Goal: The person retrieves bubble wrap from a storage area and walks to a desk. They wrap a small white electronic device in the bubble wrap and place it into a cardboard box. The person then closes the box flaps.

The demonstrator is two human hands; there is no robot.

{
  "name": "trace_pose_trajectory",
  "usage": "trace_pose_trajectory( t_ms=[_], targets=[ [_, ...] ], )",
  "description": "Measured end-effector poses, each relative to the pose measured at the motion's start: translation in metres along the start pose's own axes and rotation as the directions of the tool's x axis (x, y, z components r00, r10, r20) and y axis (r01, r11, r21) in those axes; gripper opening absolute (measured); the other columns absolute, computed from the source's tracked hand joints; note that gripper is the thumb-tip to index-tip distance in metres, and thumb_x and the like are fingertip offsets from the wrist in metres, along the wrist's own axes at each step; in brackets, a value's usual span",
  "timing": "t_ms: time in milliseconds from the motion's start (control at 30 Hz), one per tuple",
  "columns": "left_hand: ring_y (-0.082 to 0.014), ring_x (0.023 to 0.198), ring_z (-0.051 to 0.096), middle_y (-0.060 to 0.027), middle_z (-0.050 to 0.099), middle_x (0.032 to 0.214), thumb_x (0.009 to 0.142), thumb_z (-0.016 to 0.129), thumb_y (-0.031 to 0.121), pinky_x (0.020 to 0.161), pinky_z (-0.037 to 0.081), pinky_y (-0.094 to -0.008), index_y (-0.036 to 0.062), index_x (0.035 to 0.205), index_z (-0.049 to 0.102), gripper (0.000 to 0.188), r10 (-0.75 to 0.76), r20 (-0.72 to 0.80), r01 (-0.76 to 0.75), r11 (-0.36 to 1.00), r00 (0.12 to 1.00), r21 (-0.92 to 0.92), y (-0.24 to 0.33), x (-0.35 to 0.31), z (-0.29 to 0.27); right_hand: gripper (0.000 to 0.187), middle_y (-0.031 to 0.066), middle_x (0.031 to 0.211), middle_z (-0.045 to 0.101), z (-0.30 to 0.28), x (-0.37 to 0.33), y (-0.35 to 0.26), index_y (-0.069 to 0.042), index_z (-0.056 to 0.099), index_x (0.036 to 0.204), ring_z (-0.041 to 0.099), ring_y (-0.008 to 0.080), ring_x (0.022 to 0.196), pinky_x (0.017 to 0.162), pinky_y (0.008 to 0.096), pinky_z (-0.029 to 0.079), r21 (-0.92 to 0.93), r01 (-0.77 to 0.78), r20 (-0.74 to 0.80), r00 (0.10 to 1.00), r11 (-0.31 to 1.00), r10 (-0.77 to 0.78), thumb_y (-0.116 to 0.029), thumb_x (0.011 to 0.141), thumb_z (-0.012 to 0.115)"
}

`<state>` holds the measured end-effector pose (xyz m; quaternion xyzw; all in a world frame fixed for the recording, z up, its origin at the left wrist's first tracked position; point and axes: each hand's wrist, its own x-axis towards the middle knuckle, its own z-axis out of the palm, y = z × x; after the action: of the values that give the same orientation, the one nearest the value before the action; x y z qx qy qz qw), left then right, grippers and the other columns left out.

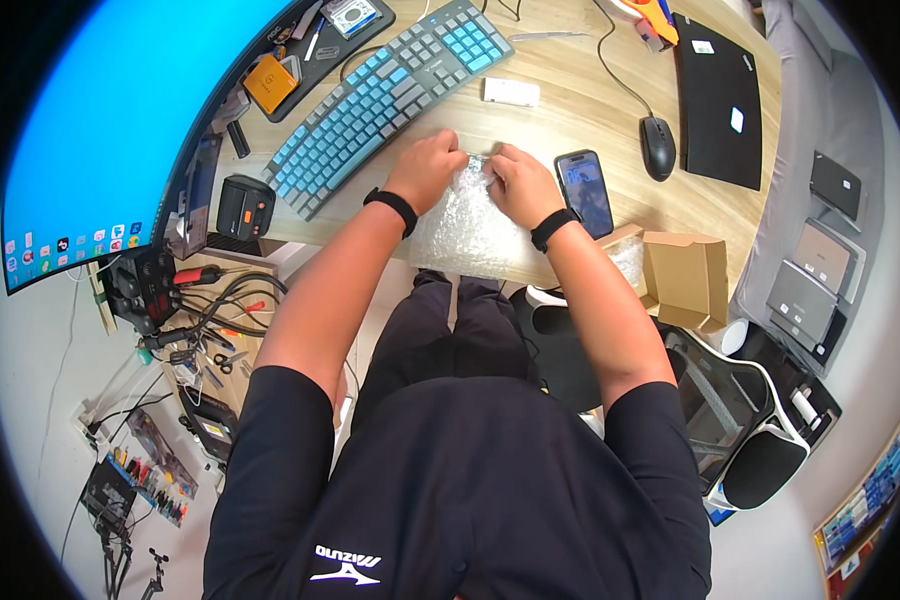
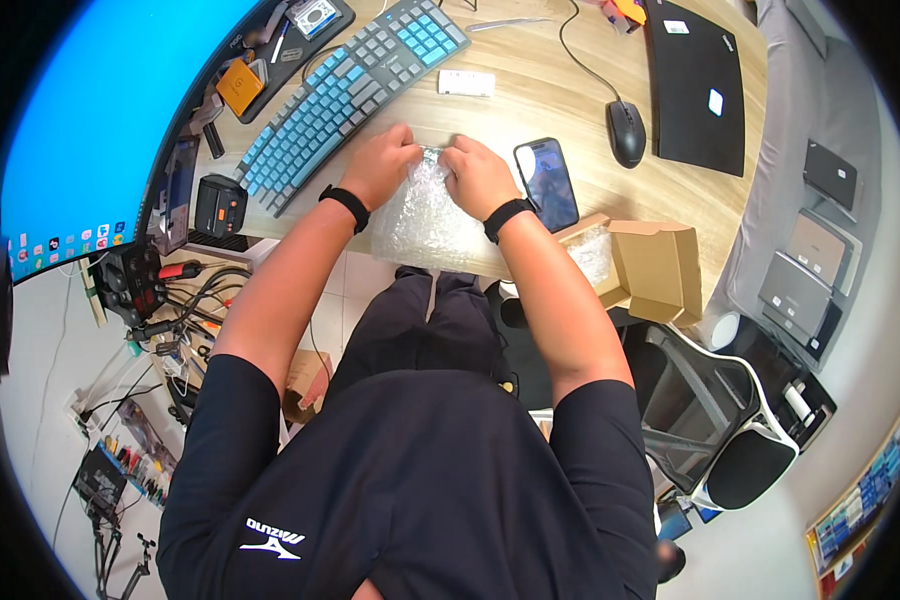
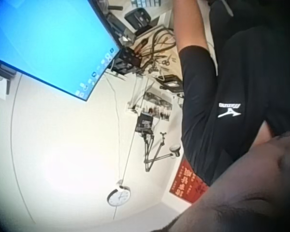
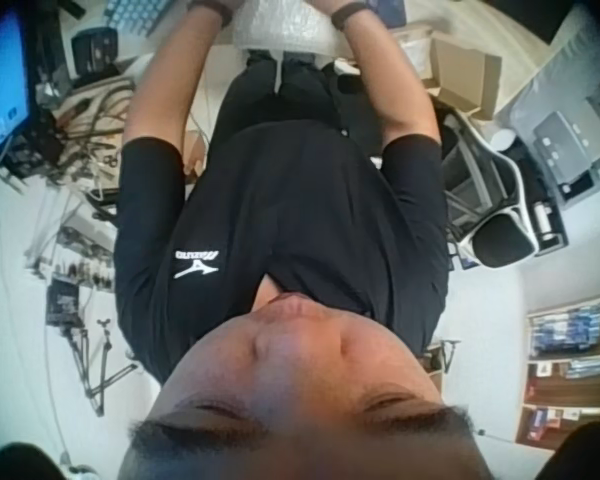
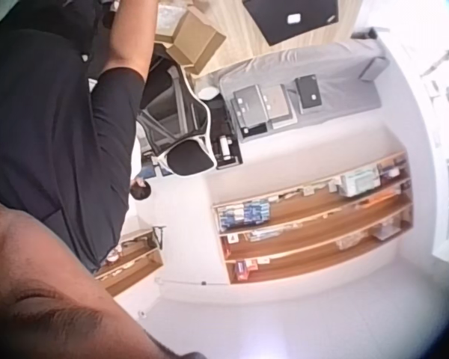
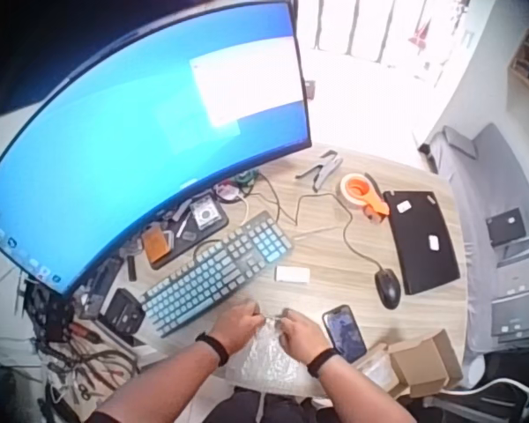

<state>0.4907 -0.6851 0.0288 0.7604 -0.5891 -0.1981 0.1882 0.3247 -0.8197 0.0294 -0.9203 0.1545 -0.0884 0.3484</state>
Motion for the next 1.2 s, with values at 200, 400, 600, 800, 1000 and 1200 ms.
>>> trace_pose_trajectory(
  t_ms=[200, 400, 600, 800, 1000, 1200],
  targets=[
    [-0.0339, 0.114, 0.054, -0.0137, 0.055, 0.127, 0.08, 0.061, 0.008, 0.097, 0.046, -0.0428, 0.0004, 0.121, 0.062, 0.041, 0.079, 0.07, -0.082, 0.996, 0.994, 0.032, 0.013, -0.044, -0.005, 0.024, 0.011, 0.089, 0.059, -0.004, 0.004, -0.013, -0.008, 0.066, 0.098, 0.062, 0.0337, 0.091, 0.08, 0.0433, 0.052, 0.12, -0.187, -0.041, 0.98, 0.975, 0.193, -0.01, 0.074, 0.07],
    [-0.0339, 0.132, 0.044, -0.0167, 0.048, 0.142, 0.087, 0.064, 0.019, 0.111, 0.037, -0.0444, -0.0013, 0.135, 0.051, 0.055, -0.041, -0.04, 0.04, 0.999, 0.998, -0.019, 0.039, -0.079, 0.009, 0.018, 0.0113, 0.091, 0.059, 0.007, 0.009, -0.003, -0.007, 0.061, 0.091, 0.06, 0.0334, 0.091, 0.079, 0.0437, 0.051, -0.05, -0.07, 0.05, 0.996, 0.996, 0.072, -0.01, 0.076, 0.07],
    [-0.038, 0.121, 0.052, -0.0237, 0.054, 0.13, 0.086, 0.073, 0.027, 0.104, 0.043, -0.0408, -0.0043, 0.13, 0.05, 0.059, -0.689, 0.104, 0.65, 0.607, 0.717, -0.458, 0.07, -0.163, 0.033, 0.009, 0.011, 0.09, 0.058, 0.015, -0.005, -0.014, -0.007, 0.059, 0.086, 0.061, 0.0327, 0.092, 0.078, 0.043, 0.052, -0.168, 0.047, 0.057, 0.998, 0.985, -0.038, -0.006, 0.079, 0.064],
    [-0.0389, 0.129, 0.051, -0.0273, 0.053, 0.135, 0.08, 0.08, 0.036, 0.109, 0.041, -0.0396, -0.0071, 0.143, 0.038, 0.087, -0.839, 0.239, 0.769, 0.284, 0.488, -0.573, 0.053, -0.214, 0.097, 0.015, 0.0144, 0.093, 0.059, 0.008, -0.008, -0.022, -0.005, 0.06, 0.086, 0.062, 0.0348, 0.092, 0.083, 0.0426, 0.052, -0.156, 0.109, 0.281, 0.958, 0.982, -0.062, -0.015, 0.078, 0.067],
    [-0.0369, 0.147, 0.027, -0.0239, 0.038, 0.151, 0.068, 0.086, 0.038, 0.119, 0.028, -0.04, 0.0045, 0.151, 0.036, 0.102, -0.668, 0.23, 0.646, 0.479, 0.708, -0.594, 0.025, -0.191, 0.129, 0.019, 0.0172, 0.094, 0.064, 0.006, 0.007, -0.037, -0.005, 0.059, 0.087, 0.064, 0.0369, 0.087, 0.08, 0.0455, 0.053, -0.191, -0.045, 0.305, 0.947, 0.98, 0.103, -0.018, 0.077, 0.069],
    [-0.0381, 0.137, 0.041, -0.0204, 0.059, 0.134, 0.072, 0.079, 0.038, 0.117, 0.031, -0.044, 0.0027, 0.109, 0.069, 0.052, -0.521, 0.198, 0.551, 0.712, 0.83, -0.434, 0.003, -0.216, 0.135, 0.023, 0.0159, 0.086, 0.066, 0.001, 0.015, -0.046, -0.005, 0.062, 0.095, 0.066, 0.0362, 0.082, 0.076, 0.0455, 0.053, -0.341, -0.125, 0.291, 0.928, 0.932, 0.231, -0.018, 0.077, 0.068]
  ],
)
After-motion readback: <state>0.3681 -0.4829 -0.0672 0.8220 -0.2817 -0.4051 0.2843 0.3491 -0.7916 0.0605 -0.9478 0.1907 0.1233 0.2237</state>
